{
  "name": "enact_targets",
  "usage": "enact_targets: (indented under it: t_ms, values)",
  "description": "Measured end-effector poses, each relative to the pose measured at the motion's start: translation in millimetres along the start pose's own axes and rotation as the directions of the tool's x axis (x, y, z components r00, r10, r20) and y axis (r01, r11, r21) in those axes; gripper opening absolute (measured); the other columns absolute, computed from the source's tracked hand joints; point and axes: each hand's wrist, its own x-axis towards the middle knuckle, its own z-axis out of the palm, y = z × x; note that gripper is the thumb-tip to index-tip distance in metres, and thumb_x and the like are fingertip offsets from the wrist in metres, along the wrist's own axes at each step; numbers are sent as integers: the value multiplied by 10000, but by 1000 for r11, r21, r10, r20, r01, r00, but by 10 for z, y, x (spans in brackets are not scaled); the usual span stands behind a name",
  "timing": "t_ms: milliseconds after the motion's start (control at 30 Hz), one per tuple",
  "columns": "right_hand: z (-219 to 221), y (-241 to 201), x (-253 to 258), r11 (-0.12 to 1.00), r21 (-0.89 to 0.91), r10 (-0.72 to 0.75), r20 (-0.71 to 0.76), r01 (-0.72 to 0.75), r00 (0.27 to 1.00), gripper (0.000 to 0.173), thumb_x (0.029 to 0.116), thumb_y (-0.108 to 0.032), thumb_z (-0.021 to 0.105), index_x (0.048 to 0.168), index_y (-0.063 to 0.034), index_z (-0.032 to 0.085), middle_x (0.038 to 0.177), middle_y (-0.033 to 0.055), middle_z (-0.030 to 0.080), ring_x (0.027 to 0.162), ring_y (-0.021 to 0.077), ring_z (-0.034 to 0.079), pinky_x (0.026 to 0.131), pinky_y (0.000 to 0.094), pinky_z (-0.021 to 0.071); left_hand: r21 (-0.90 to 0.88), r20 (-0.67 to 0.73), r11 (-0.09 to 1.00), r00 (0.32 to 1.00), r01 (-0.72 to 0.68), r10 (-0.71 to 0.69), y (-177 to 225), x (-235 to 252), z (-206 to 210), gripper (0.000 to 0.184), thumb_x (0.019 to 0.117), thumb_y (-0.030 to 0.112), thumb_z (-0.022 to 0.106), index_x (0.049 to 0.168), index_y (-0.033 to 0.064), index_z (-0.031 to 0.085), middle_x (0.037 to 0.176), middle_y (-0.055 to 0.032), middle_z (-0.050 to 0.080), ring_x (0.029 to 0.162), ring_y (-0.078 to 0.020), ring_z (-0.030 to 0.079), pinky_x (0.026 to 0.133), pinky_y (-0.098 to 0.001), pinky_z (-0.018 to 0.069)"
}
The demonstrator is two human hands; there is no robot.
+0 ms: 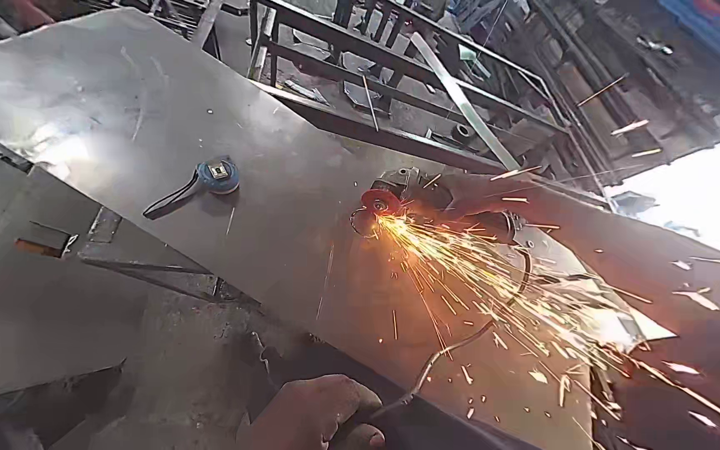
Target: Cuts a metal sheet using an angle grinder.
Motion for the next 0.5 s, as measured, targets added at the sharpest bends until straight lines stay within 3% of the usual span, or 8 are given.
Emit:
enact_targets:
  t_ms: [33,100,133,200,300,333,400,500]
  values:
    - [-37,5,22,998,-27,-49,19,49,999,701,684,-133,833,1339,-129,584,1068,105,677,900,226,651,782,449,534,8,-17,1000,1000,-4,4,9,9,54,253,1032,260,633,1142,52,726,1025,-81,742,897,-108,700,812,-283,582]
    - [-129,-21,96,992,-15,-123,88,124,989,544,771,-92,857,1258,-82,616,987,97,689,852,204,668,771,416,559,30,-57,1000,998,-7,8,40,24,152,247,1032,253,633,1142,55,731,1042,-79,750,922,-102,710,836,-276,586]
    - [-133,-27,128,991,0,-131,87,132,987,488,760,-68,856,1198,-69,640,918,85,689,787,182,662,713,386,550,41,-71,999,997,-2,5,60,29,197,243,1030,246,635,1142,54,733,1046,-79,752,928,-103,713,843,-276,584]
    - [-169,-4,234,995,43,-99,121,95,988,625,735,23,843,1302,-68,599,972,132,692,804,230,676,727,429,576,52,-91,999,996,8,-3,93,34,272,244,1033,241,632,1147,49,730,1051,-81,751,935,-106,712,857,-274,584]
    - [-218,6,303,981,13,-193,129,193,973,713,715,2,816,1368,-95,546,1086,96,677,933,192,663,831,393,559,76,-112,997,994,24,-16,123,40,352,259,1041,247,614,1165,47,723,1042,-87,746,928,-118,712,848,-280,586]
    - [-217,32,337,978,19,-211,125,210,969,791,688,26,831,1406,-74,512,1133,141,666,976,244,665,865,446,555,83,-111,996,994,27,-17,135,43,371,259,1045,240,607,1173,44,718,1047,-88,745,930,-118,711,850,-275,583]
    - [-184,50,334,971,51,-238,93,234,967,859,629,-4,904,1392,-72,515,1115,154,668,958,263,674,857,472,567,92,-98,995,995,38,-29,185,44,401,259,1050,222,594,1185,37,714,1060,-99,742,946,-133,713,863,-286,582]
    - [-125,86,208,966,108,-240,55,233,969,857,581,-36,906,1347,-105,529,1086,100,678,924,201,683,816,410,586,93,-58,995,998,37,-31,293,26,420,254,1051,200,590,1194,31,714,1068,-128,738,952,-183,721,854,-338,589]
